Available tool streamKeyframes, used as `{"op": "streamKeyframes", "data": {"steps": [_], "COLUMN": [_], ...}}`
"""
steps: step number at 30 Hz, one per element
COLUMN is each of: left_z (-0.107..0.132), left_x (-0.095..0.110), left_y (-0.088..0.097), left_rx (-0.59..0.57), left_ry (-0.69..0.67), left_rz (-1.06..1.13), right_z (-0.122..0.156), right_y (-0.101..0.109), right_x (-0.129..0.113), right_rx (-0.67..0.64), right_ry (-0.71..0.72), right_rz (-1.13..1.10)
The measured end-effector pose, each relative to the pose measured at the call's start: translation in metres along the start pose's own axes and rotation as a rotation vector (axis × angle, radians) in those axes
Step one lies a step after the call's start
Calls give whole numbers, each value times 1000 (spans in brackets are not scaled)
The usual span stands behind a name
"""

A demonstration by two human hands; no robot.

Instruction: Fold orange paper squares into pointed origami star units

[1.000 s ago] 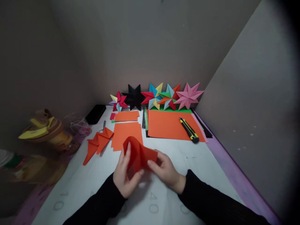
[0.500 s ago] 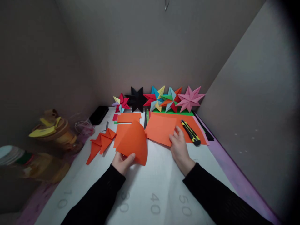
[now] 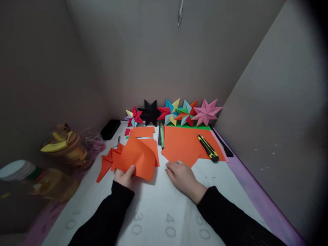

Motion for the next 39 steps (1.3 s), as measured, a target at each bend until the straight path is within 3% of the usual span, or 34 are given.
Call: {"op": "streamKeyframes", "data": {"steps": [3,5,9,13,16,19,22,25,28,32,39], "left_z": [7,9,6,1,-2,-7,-14,-20,-22,-20,-4], "left_x": [3,3,0,0,4,8,6,2,0,6,29], "left_y": [-5,-8,-8,-4,3,11,17,20,22,23,16], "left_rx": [-115,-200,-351,-433,-485,-552,-627,-703,-763,-866,-930], "left_ry": [100,145,116,101,51,19,26,24,-7,-204,-719], "left_rz": [124,85,-55,-39,-59,-193,-352,-399,-424,-634,-995], "right_z": [-3,-3,1,4,3,0,0,1,2,5,6], "right_y": [3,2,-5,-8,-9,-11,-12,-11,-9,-9,-9], "right_x": [6,12,18,14,15,19,18,14,10,10,8], "right_rx": [21,54,176,243,266,219,122,11,-56,-108,-169], "right_ry": [-108,-136,-111,39,-29,-164,-180,-114,78,343,462], "right_rz": [122,102,-232,-548,-737,-954,-1002,-949,-869,-672,-440]}}
Point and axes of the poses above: each hand's wrist, its own z-axis away from the middle knuckle, its own y-axis out of the back of the hand, x = y × z, the point moved 1 cm from there along -z, towards the middle knuckle, and after that the axes turned 3 degrees about -x, right-handed, at the moved point
